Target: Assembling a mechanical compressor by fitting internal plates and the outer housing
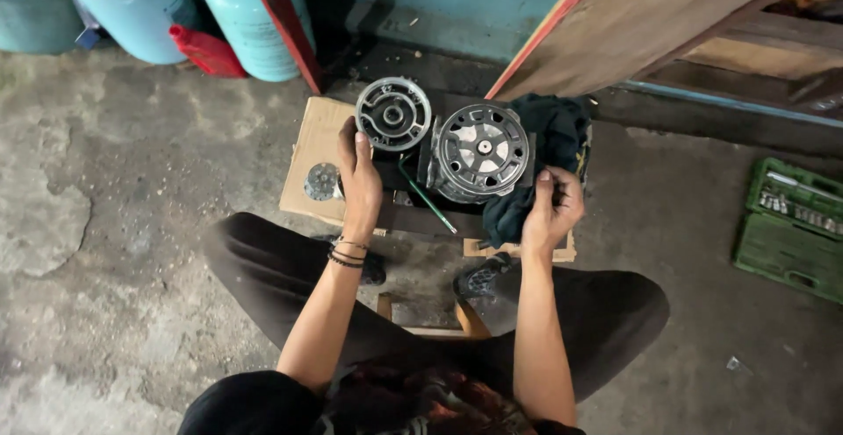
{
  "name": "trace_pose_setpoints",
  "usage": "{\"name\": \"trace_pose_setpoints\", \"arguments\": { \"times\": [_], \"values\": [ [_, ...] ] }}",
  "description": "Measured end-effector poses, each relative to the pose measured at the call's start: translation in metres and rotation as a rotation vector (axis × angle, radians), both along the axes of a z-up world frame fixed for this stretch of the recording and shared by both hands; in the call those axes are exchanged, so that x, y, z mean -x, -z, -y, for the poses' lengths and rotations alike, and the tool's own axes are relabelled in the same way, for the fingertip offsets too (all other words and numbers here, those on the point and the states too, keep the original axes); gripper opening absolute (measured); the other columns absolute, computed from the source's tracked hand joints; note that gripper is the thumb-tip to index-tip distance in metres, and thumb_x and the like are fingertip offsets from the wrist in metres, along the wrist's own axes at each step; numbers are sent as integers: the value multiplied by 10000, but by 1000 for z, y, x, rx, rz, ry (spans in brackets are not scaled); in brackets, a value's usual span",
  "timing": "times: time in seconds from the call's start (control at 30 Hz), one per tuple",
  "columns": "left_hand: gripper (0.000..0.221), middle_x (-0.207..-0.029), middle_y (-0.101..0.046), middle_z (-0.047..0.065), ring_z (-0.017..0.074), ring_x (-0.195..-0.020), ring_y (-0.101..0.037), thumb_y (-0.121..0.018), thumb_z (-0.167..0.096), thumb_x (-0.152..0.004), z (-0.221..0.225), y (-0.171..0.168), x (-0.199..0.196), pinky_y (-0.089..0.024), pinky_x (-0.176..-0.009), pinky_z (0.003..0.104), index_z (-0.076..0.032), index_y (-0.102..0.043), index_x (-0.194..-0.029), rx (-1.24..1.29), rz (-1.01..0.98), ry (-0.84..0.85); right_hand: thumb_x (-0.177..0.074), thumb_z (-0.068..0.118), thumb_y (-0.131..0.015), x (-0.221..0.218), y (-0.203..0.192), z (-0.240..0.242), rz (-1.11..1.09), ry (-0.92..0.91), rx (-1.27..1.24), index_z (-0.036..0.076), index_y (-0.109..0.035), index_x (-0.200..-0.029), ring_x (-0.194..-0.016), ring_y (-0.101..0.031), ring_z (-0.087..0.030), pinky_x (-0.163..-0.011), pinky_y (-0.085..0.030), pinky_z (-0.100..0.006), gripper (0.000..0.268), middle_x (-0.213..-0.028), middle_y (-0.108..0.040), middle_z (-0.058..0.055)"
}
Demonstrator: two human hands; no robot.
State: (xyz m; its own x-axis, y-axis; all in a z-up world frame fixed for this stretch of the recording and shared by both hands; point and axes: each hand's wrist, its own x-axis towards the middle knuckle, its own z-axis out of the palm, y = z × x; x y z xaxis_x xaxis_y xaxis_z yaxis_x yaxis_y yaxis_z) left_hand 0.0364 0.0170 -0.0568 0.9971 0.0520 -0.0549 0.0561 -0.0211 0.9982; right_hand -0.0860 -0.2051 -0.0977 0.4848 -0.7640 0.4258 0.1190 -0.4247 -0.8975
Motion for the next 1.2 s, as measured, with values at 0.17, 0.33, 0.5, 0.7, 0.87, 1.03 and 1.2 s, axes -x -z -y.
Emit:
{"name": "trace_pose_setpoints", "arguments": {
  "times": [0.17, 0.33, 0.5, 0.7, 0.87, 1.03, 1.2],
  "values": [
    [512, -1531, -440, 285, 451, -1449, -381, -409, -364, -1117, -3, 13, -7, -290, -1208, 548, -51, -418, -1521, 26, -52, 51, -1003, 189, -702, -1, 2, 6, -14, 12, 22, 39, -729, -1008, -732, -529, -146, -701, -465, -328, 153, -753, -578, -91],
    [514, -1524, -451, 292, 457, -1434, -399, -443, -331, -1093, -3, -7, 1, -296, -1214, 524, -36, -428, -1514, -23, -65, 51, -995, 143, -705, 0, -1, -1, 18, 6, 22, 17, -724, -997, -680, -508, -149, -649, -445, -326, 128, -717, -559, -89],
    [514, -1529, -439, 290, 469, -1405, -440, -444, -327, -1101, -2, 10, 2, -326, -1187, 567, -53, -407, -1534, -108, 7, 48, -977, 140, -703, 0, 8, 4, 41, -14, -17, 20, -729, -984, -688, -493, -129, -635, -425, -312, 124, -712, -552, -83],
    [478, -1438, -513, 338, 503, -1378, -459, -448, -273, -1089, 4, -2, 4, -360, -1158, 557, -20, -446, -1495, -68, 31, -8, -960, 160, -702, 0, 12, 8, 30, -28, -28, 45, -733, -977, -638, -493, -145, -591, -417, -303, 121, -711, -555, -92],
    [469, -1390, -574, 305, 473, -1331, -524, -448, -324, -1086, 6, 23, -3, -418, -1118, 542, -66, -473, -1476, -131, 46, -21, -969, 195, -715, 3, 7, 5, 67, -63, -63, 48, -734, -983, -638, -500, -121, -595, -424, -276, 149, -726, -575, -76],
    [406, -1324, -614, 295, 453, -1281, -573, -460, -272, -1095, 8, 35, -8, -460, -1070, 520, -42, -542, -1420, -143, 130, -39, -960, 159, -706, 6, 16, 11, 72, -99, -98, 36, -731, -979, -649, -500, -123, -602, -426, -285, 127, -726, -581, -89],
    [417, -1288, -697, 124, 322, -1266, -619, -444, -382, -1083, 9, 26, -13, -341, -1135, 532, -151, -586, -1401, -350, 42, -69, -972, 161, -714, 5, 17, 12, 102, -129, -113, 20, -731, -987, -604, -539, -119, -574, -446, -277, 143, -708, -616, -96]
  ]
}}
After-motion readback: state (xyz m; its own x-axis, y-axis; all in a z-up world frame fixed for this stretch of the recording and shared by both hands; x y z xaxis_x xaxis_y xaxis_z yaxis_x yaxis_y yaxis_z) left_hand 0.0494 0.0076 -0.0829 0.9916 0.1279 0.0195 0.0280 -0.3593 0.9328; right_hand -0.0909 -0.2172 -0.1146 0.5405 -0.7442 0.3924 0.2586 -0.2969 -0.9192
